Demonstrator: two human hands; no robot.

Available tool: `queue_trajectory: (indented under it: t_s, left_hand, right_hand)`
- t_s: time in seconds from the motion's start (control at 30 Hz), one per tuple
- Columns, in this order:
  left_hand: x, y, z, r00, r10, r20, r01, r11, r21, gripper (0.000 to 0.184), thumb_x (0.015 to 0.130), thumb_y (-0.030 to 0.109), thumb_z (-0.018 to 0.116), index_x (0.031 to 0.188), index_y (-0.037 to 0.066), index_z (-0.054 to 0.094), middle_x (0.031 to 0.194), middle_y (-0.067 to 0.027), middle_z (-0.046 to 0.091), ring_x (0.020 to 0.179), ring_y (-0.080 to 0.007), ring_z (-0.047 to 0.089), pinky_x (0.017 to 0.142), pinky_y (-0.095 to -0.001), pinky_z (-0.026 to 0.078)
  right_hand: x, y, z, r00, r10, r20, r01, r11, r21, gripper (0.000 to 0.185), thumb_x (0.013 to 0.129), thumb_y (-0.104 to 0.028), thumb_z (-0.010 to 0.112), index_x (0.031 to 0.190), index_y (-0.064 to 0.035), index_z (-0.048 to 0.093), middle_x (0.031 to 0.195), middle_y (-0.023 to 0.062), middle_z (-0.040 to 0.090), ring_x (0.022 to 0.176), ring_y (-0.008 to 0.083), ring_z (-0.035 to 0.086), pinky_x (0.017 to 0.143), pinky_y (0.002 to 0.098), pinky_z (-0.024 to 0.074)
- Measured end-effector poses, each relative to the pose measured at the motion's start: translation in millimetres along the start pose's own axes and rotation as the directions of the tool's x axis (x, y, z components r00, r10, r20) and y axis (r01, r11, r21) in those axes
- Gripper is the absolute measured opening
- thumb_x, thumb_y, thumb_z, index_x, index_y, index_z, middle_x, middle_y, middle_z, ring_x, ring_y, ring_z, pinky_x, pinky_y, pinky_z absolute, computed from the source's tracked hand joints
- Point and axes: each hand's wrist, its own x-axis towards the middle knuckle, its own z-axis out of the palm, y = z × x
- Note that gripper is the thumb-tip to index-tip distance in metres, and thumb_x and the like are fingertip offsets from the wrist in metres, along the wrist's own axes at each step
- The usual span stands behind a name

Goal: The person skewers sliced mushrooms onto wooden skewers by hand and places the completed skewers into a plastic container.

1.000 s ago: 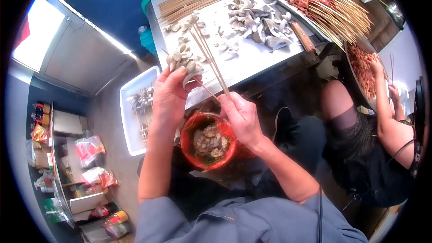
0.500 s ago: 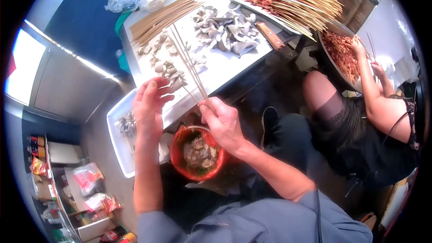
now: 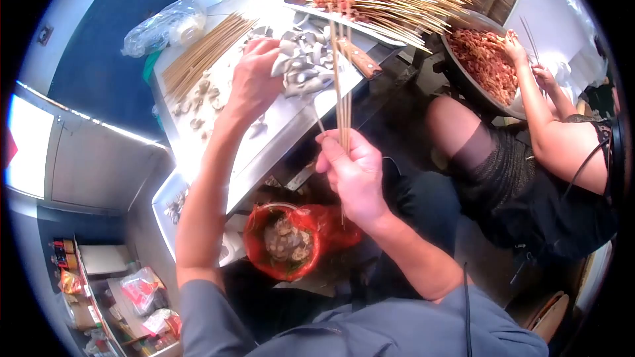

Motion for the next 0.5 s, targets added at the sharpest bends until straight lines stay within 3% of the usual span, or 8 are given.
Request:
queue_trajectory:
  t_s: [0.07, 0.2, 0.33, 0.43, 0.5]
  left_hand:
    - [8, -1, 13, 0.992, 0.119, 0.052, -0.122, 0.990, 0.067, 0.027, 0.071, -0.002, 0.061, 0.096, 0.006, 0.069, 0.102, -0.0086, 0.065, 0.107, -0.0311, 0.057, 0.092, -0.0414, 0.048]
    - [20, -11, 19, 0.969, 0.176, 0.174, -0.200, 0.971, 0.133, 0.021, 0.072, -0.001, 0.062, 0.091, 0.006, 0.068, 0.096, -0.0063, 0.064, 0.105, -0.0283, 0.058, 0.091, -0.0413, 0.047]
    - [25, -5, 14, 0.962, 0.209, 0.174, -0.221, 0.974, 0.056, 0.022, 0.072, 0.000, 0.063, 0.093, 0.006, 0.067, 0.096, -0.0065, 0.064, 0.108, -0.0282, 0.057, 0.091, -0.0407, 0.046]
    - [29, -9, 13, 0.969, 0.179, 0.172, -0.188, 0.982, 0.035, 0.023, 0.073, 0.001, 0.065, 0.095, 0.006, 0.067, 0.098, -0.0077, 0.064, 0.112, -0.0280, 0.055, 0.093, -0.0406, 0.046]
    - [33, -18, 9, 0.991, 0.120, 0.055, -0.123, 0.992, 0.039, 0.020, 0.078, 0.007, 0.067, 0.098, 0.006, 0.066, 0.115, -0.0113, 0.062, 0.117, -0.0279, 0.054, 0.098, -0.0397, 0.044]
  right_hand:
    - [4, -2, -9, 1.000, -0.004, -0.030, 0.005, 0.999, 0.042, 0.013, 0.100, -0.013, 0.055, 0.103, -0.0016, 0.061, 0.069, -0.0018, 0.055, 0.054, 0.0017, 0.041, 0.048, 0.0187, 0.0318]
    - [4, -6, -17, 0.998, 0.055, -0.025, -0.053, 0.995, 0.082, 0.013, 0.099, -0.014, 0.056, 0.103, -0.0023, 0.061, 0.068, -0.0011, 0.056, 0.050, 0.0013, 0.039, 0.043, 0.0189, 0.0291]
    - [3, -7, -13, 0.997, 0.063, -0.034, -0.061, 0.996, 0.061, 0.013, 0.099, -0.015, 0.057, 0.103, -0.0026, 0.061, 0.067, -0.0007, 0.056, 0.049, 0.0014, 0.039, 0.042, 0.0191, 0.0287]
    - [2, -10, -11, 0.996, 0.081, -0.031, -0.078, 0.993, 0.091, 0.014, 0.099, -0.015, 0.057, 0.103, -0.0027, 0.061, 0.067, -0.0006, 0.056, 0.048, 0.0013, 0.039, 0.042, 0.0191, 0.0284]
    - [3, -10, -12, 0.995, 0.099, -0.005, -0.098, 0.988, 0.116, 0.015, 0.099, -0.016, 0.057, 0.105, -0.0025, 0.060, 0.067, -0.0004, 0.056, 0.048, 0.0015, 0.039, 0.042, 0.0192, 0.0286]
